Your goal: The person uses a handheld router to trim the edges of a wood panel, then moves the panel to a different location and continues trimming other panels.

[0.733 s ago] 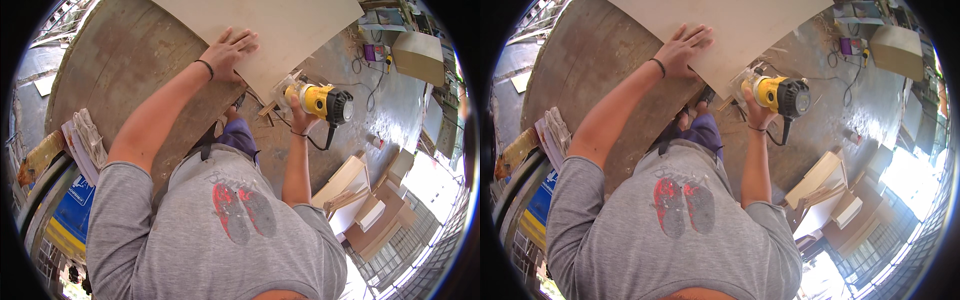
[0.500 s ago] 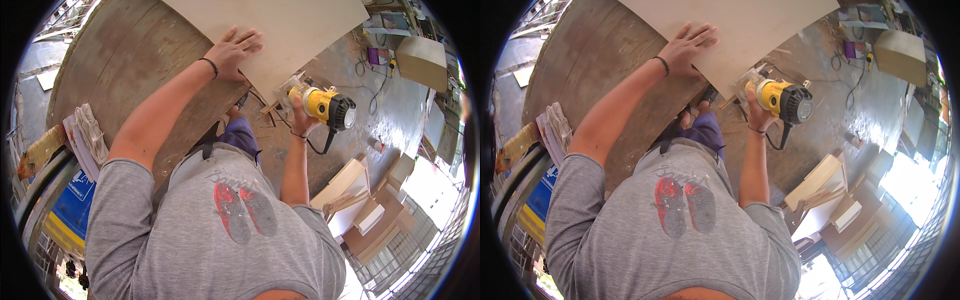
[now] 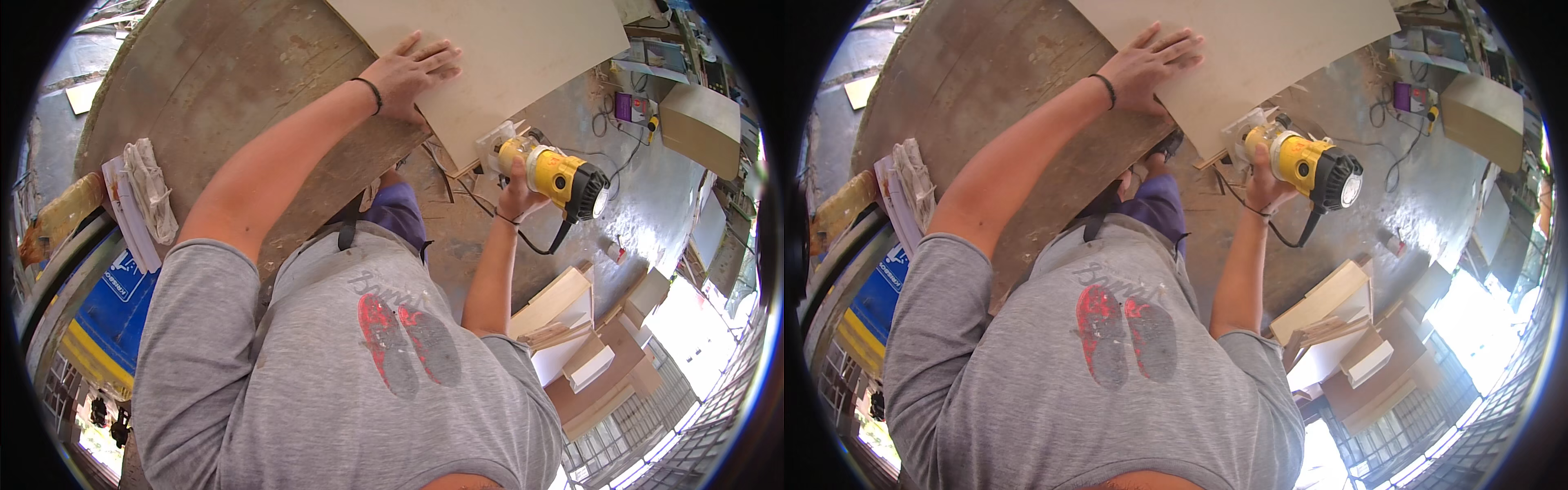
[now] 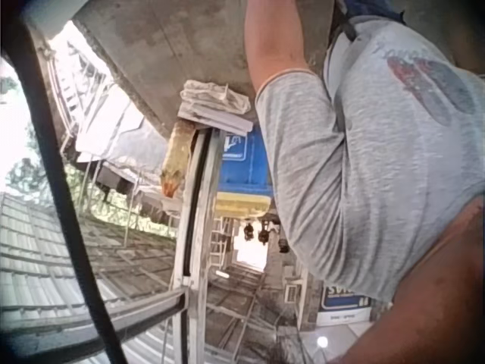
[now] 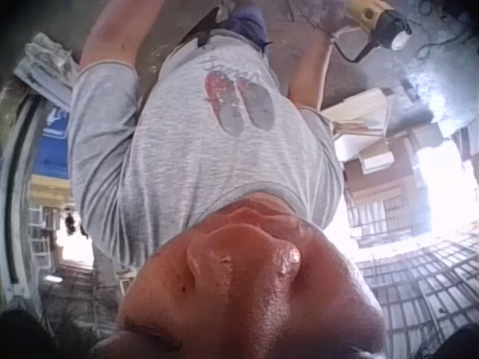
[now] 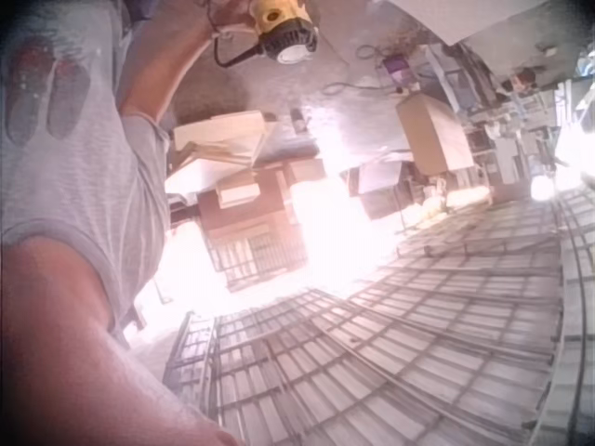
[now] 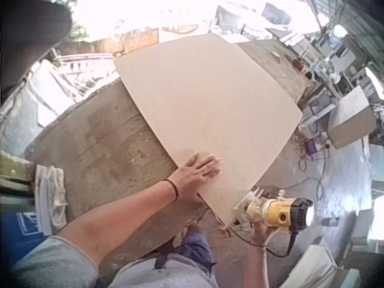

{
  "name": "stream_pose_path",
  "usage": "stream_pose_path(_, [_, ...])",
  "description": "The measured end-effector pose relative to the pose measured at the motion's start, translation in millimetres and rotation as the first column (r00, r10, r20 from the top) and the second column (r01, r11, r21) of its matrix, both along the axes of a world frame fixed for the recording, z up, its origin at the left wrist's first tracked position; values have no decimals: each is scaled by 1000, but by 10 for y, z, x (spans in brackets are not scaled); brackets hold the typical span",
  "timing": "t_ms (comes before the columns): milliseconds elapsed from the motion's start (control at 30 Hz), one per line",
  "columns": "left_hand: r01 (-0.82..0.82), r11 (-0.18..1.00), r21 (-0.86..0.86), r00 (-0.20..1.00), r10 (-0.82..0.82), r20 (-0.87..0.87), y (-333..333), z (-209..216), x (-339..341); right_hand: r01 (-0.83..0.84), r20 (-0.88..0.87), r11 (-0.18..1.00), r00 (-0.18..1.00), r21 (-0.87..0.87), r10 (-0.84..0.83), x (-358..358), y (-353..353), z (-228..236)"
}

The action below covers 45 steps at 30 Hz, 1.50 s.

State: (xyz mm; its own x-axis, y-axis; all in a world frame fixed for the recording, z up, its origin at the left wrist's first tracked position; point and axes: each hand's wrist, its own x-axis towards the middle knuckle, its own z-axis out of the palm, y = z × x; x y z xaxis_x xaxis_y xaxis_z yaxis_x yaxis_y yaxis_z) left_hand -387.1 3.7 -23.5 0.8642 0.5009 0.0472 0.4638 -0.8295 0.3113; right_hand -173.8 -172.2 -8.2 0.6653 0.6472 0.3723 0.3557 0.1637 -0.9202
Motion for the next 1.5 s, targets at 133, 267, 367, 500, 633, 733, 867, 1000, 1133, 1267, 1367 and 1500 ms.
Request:
stream_pose_path(133, [5, 1000, 3, 1000, -5, 13, -4, -2, 0, -11, -35, 999, 999, -31, 10, -39, 5, 46])
stream_pose_path(267, [5, 1000, -29, 1000, -4, 15, 9, 19, -18, 3, 4, 999, 1000, -37, -3, -64, -40, 52])
stream_pose_path(367, [-1, 999, -38, 1000, 1, 21, 36, -12, -13, 41, 62, 999, 997, -30, -39, 50, -154, 9])
stream_pose_path(500, [-36, 986, -162, 996, 48, 71, -45, 82, 276, 116, -35, 993, 993, -34, -117, 197, -410, 35])
stream_pose_path(633, [228, 944, -238, 973, -213, 88, -208, 326, 1110, 149, -22, 986, 988, -71, -151, 221, -540, 150])
stream_pose_path(733, [597, 800, -51, 742, -576, -343, -250, 549, 1498, 172, -8, 985, 985, -31, -172, 210, -637, 190])
stream_pose_path(867, [708, 698, -105, 436, -550, -713, -288, 737, 1717, 198, -30, 979, 979, -48, -199, 265, -853, 163])
stream_pose_path(1000, [709, 685, -167, 388, -577, -719, -255, 737, 1904, 240, 3, 967, 971, -89, -241, 343, -1076, 156])
stream_pose_path(1133, [760, 640, -110, 403, -599, -692, -284, 701, 1940, 297, -50, 953, 953, -60, -300, 376, -1218, 133])
stream_pose_path(1267, [797, 596, -100, 369, -612, -700, -262, 769, 1890, 315, -42, 948, 947, -55, -317, 392, -1303, 212])
stream_pose_path(1367, [821, 567, -73, 400, -661, -635, -211, 648, 1817, 338, -70, 941, 939, 1, -337, 374, -1314, 241])
stream_pose_path(1500, [851, 521, -62, 435, -766, -473, -101, 441, 1724, 350, -61, 936, 934, -24, -351, 390, -1352, 209])
